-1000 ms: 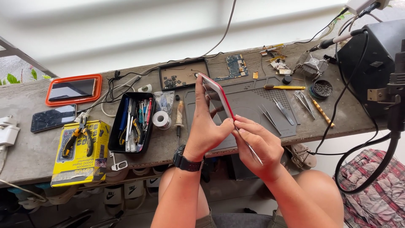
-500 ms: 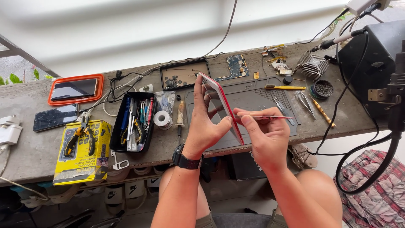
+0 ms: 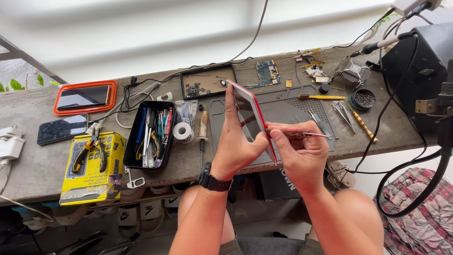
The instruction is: Repairing a tablet by manipulating the motherboard with tweezers and working on the screen frame with a prying tool.
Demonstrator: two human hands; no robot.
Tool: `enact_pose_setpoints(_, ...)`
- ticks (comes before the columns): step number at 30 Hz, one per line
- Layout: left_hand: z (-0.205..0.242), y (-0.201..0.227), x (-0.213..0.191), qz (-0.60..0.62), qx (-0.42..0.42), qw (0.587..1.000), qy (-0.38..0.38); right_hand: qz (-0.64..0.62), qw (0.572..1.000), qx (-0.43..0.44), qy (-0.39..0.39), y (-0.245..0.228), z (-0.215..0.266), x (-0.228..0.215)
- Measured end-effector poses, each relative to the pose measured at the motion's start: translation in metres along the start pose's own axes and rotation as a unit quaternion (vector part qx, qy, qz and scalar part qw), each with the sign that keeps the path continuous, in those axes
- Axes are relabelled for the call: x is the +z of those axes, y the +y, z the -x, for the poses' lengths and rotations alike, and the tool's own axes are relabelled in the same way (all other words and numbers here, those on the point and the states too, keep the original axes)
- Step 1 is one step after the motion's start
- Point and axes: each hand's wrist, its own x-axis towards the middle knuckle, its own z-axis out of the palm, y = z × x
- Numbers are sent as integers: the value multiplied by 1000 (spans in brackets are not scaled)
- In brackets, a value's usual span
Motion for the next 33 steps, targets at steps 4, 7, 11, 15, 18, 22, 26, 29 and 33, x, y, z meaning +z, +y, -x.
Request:
enact_pose_setpoints(4,0,4,8,-39,24,999,15,5,995,-94,30,8,8,2)
enact_pose_setpoints(7,3,3,10,-58,33,998,23,30,983,-172,63,19,13,5)
enact_pose_setpoints(11,3,0,7,-61,35,997,32,29,985,-165,49,16,2,1)
enact_pose_setpoints(15,6,-3,11,-72,46,995,44,-72,996,40,25,12,-9,-10)
enact_pose_setpoints(18,6,-2,13,-80,58,994,56,7,1000,-13,23,4,-7,-9)
enact_pose_setpoints(22,5,-3,16,-109,83,987,83,139,959,-244,37,-2,-2,6)
enact_pose_setpoints(26,5,-7,18,-117,90,985,87,138,959,-246,37,-3,-4,3)
enact_pose_setpoints(29,7,-11,14,-118,88,986,72,67,989,-133,16,0,-7,-1)
enact_pose_setpoints(33,5,-11,13,-97,86,989,66,8,997,-71,-17,6,-12,-8)
